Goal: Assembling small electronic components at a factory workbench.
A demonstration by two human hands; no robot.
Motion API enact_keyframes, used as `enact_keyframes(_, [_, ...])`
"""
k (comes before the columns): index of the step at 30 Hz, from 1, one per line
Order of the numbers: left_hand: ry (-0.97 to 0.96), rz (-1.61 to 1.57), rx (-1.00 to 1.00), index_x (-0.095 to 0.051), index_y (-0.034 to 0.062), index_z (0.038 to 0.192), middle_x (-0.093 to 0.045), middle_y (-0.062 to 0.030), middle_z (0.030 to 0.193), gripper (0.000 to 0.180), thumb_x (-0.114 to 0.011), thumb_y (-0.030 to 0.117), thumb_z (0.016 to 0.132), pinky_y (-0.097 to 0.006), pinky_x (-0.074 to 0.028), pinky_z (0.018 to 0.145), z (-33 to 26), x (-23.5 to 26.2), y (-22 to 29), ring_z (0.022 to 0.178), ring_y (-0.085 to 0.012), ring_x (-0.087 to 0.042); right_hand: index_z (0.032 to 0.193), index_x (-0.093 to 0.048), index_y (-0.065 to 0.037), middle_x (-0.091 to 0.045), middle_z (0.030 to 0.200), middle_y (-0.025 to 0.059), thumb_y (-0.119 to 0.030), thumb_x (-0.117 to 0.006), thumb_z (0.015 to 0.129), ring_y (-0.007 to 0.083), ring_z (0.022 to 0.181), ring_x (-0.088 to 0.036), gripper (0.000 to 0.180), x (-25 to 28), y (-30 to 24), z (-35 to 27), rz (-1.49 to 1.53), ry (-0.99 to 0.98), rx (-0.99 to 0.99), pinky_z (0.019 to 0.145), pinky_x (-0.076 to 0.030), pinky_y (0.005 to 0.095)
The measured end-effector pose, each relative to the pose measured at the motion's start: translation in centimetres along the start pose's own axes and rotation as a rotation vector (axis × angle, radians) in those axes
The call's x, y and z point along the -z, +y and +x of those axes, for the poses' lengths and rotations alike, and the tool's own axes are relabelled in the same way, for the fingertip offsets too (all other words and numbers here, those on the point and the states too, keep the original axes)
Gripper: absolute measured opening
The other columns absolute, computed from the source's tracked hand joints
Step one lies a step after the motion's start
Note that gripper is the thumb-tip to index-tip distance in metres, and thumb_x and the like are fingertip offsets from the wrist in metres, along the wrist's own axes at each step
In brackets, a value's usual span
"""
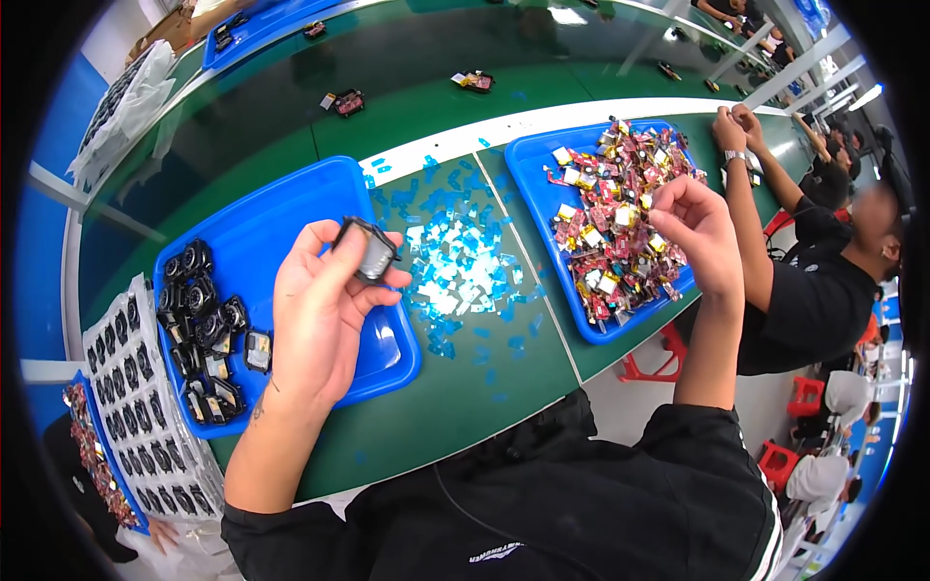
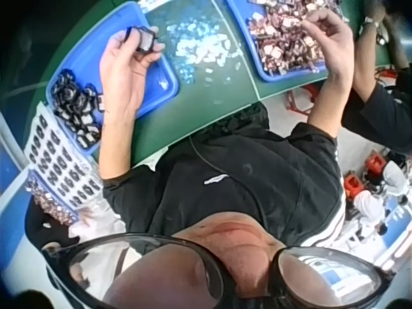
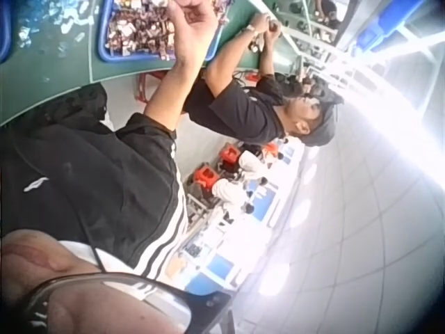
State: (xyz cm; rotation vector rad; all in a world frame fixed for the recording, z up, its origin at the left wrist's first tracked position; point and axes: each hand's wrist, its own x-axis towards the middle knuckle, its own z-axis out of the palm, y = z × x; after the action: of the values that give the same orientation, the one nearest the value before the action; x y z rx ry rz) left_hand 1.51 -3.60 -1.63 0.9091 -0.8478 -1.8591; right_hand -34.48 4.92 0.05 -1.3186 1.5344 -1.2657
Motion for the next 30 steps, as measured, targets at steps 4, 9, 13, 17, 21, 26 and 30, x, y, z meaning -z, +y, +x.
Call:
enact_keyframes(4, [-0.075,0.112,-0.022,-0.046,0.0051,0.12,-0.063,-0.0174,0.11,0.027,-0.056,0.011,0.096,-0.027,-0.057,0.068,-0.6,-1.1,-0.4,0.083,-0.0197,-0.067,0.089,-0.06,-0.001,-0.062,0.082,-0.001,0.002,-0.069,0.085,0.0031,0.074,-0.058,0.01,-2.1,0.2,-0.1,-0.003,0.195,0.065,0.067,-0.046,0.0168])
enact_keyframes(9, [-0.307,0.498,-0.162,-0.068,0.0017,0.108,-0.061,-0.0075,0.111,0.018,-0.058,0.009,0.096,-0.024,-0.05,0.067,-0.8,-1.8,-1.3,0.087,-0.0115,-0.059,0.086,-0.061,0.0,-0.061,0.078,-0.0017,0.003,-0.07,0.083,0.0008,0.066,-0.054,0.011,-9.2,-2.4,-1.6,0.166,-0.006,0.077,0.059,-0.04,0.015])
enact_keyframes(13, [-0.326,0.832,-0.325,-0.073,0.0026,0.096,-0.06,-0.0061,0.101,0.016,-0.075,0.006,0.081,-0.022,-0.047,0.067,-2.0,-2.8,-0.9,0.083,-0.0087,-0.056,0.084,-0.062,-0.002,-0.057,0.072,-0.0046,0.001,-0.072,0.082,-0.0021,0.059,-0.041,0.011,-13.4,-3.1,-1.6,0.184,-0.208,0.088,0.052,-0.031,0.0168])
enact_keyframes(17, [-0.312,0.793,-0.342,-0.073,0.0016,0.093,-0.06,-0.0058,0.098,0.016,-0.077,0.006,0.078,-0.022,-0.046,0.064,-2.2,-2.2,-1.2,0.079,-0.0084,-0.057,0.082,-0.061,-0.003,-0.057,0.075,-0.004,-0.001,-0.074,0.082,-0.0013,0.06,-0.042,0.013,-15.1,-3.0,-1.4,0.193,-0.236,0.089,0.051,-0.031,0.0174])
enact_keyframes(21, [-0.254,0.725,-0.249,-0.072,-0.0004,0.092,-0.06,-0.0066,0.099,0.013,-0.075,0.002,0.079,-0.021,-0.046,0.065,-2.1,-1.9,-0.8,0.08,-0.0086,-0.058,0.08,-0.061,-0.004,-0.057,0.082,0.0008,0.0,-0.077,0.076,0.0043,0.062,-0.047,0.017,-16.3,-3.3,-1.3,-0.248,-0.051,0.444,0.05,-0.034,0.0204])
enact_keyframes(26, [-0.308,0.503,-0.135,-0.069,-0.0081,0.096,-0.06,-0.011,0.103,0.014,-0.069,-0.006,0.082,-0.026,-0.051,0.075,-1.4,-0.8,-1.6,0.091,-0.0139,-0.06,0.08,-0.061,-0.003,-0.059,0.076,0.0069,0.004,-0.077,0.071,0.0188,0.066,-0.058,0.02,-16.3,-3.5,-2.1,-0.375,-0.153,0.755,0.053,-0.044,0.0286])
enact_keyframes(30, [-0.302,0.516,-0.191,-0.069,-0.0072,0.095,-0.061,-0.0106,0.103,0.014,-0.069,-0.003,0.082,-0.026,-0.05,0.076,-1.4,-1.0,-2.3,0.09,-0.0133,-0.06,0.082,-0.061,-0.002,-0.06,0.075,0.0074,0.005,-0.077,0.071,0.018,0.064,-0.058,0.022,-15.5,-1.9,-1.6,-0.403,-0.073,0.686,0.05,-0.042,0.0281])
